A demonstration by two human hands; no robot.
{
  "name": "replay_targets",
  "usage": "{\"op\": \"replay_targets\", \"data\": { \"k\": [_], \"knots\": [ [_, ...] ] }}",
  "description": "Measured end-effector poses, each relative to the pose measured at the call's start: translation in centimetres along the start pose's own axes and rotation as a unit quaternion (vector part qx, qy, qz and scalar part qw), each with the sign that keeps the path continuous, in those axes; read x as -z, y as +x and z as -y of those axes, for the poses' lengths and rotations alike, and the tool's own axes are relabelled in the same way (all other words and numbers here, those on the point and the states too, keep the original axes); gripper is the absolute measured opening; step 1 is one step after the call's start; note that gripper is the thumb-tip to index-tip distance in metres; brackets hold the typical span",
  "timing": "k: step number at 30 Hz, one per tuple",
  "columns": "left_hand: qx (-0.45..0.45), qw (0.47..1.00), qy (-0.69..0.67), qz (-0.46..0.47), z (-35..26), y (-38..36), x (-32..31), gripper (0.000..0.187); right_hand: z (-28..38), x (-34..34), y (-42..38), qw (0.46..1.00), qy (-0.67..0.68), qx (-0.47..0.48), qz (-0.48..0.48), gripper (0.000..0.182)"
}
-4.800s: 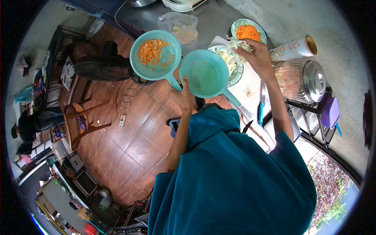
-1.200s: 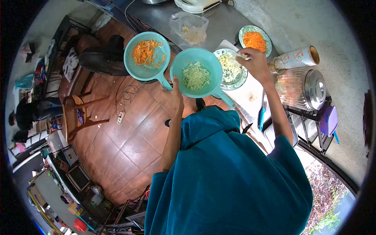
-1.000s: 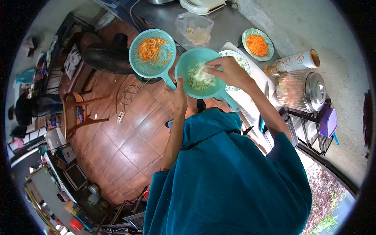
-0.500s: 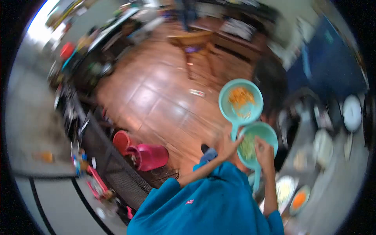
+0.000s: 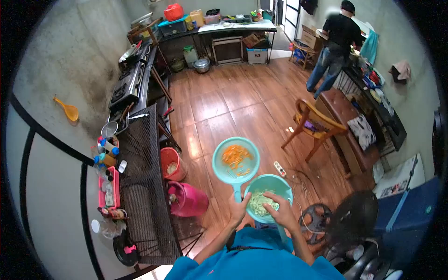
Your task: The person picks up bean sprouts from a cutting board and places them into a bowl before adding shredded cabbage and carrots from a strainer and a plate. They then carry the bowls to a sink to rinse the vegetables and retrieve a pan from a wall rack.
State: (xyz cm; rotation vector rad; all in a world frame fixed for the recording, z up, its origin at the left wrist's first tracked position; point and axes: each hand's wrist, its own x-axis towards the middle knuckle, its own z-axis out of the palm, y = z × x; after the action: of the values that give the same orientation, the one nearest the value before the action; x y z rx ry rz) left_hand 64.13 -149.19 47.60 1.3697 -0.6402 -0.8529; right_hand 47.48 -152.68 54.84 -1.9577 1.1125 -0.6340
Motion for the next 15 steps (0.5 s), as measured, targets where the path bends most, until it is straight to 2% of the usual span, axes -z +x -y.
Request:
{"op": "replay_targets", "data": {
  "k": [1,5,7,9,11,12,13,14,15],
  "knots": [
    [0.016,0.999,-0.007,-0.035,-0.1,1.9,0.1,0.029,1.3,-0.2,2.4,0.992,0.121,-0.03,-0.023,0.033],
    [0.03,0.996,0.009,-0.082,0.0,11.1,-0.5,0.026,-2.1,-1.0,11.9,0.994,0.065,-0.077,-0.028,0.022],
    [0.011,0.994,0.01,-0.113,0.5,15.2,-0.9,0.026,-2.5,-1.2,16.4,0.989,0.107,-0.085,-0.049,0.017],
    [0.017,0.99,0.061,-0.125,-0.9,20.2,-2.6,0.027,-3.8,-1.1,22.6,0.997,0.053,-0.022,-0.052,0.017],
    [0.017,0.988,0.074,-0.136,-1.8,25.0,-3.6,0.027,-4.6,-1.3,29.5,0.997,0.058,-0.014,-0.047,0.014],
    [-0.024,0.983,0.095,-0.156,-0.8,27.5,-4.0,0.027,-4.5,-1.1,33.4,0.999,-0.011,0.025,-0.033,0.013],
    [-0.016,0.982,0.103,-0.154,-1.8,29.4,-4.3,0.027,-4.6,-0.5,35.9,0.994,-0.09,0.054,-0.006,0.012],
    [-0.008,0.983,0.076,-0.167,-2.7,31.2,-5.3,0.027,-4.7,0.2,39.0,0.989,-0.137,0.041,0.043,0.017],
    [-0.006,0.983,0.042,-0.178,-3.1,33.4,-6.5,0.027,-4.7,1.2,41.9,0.987,-0.148,0.038,0.047,0.017]
  ]
}}
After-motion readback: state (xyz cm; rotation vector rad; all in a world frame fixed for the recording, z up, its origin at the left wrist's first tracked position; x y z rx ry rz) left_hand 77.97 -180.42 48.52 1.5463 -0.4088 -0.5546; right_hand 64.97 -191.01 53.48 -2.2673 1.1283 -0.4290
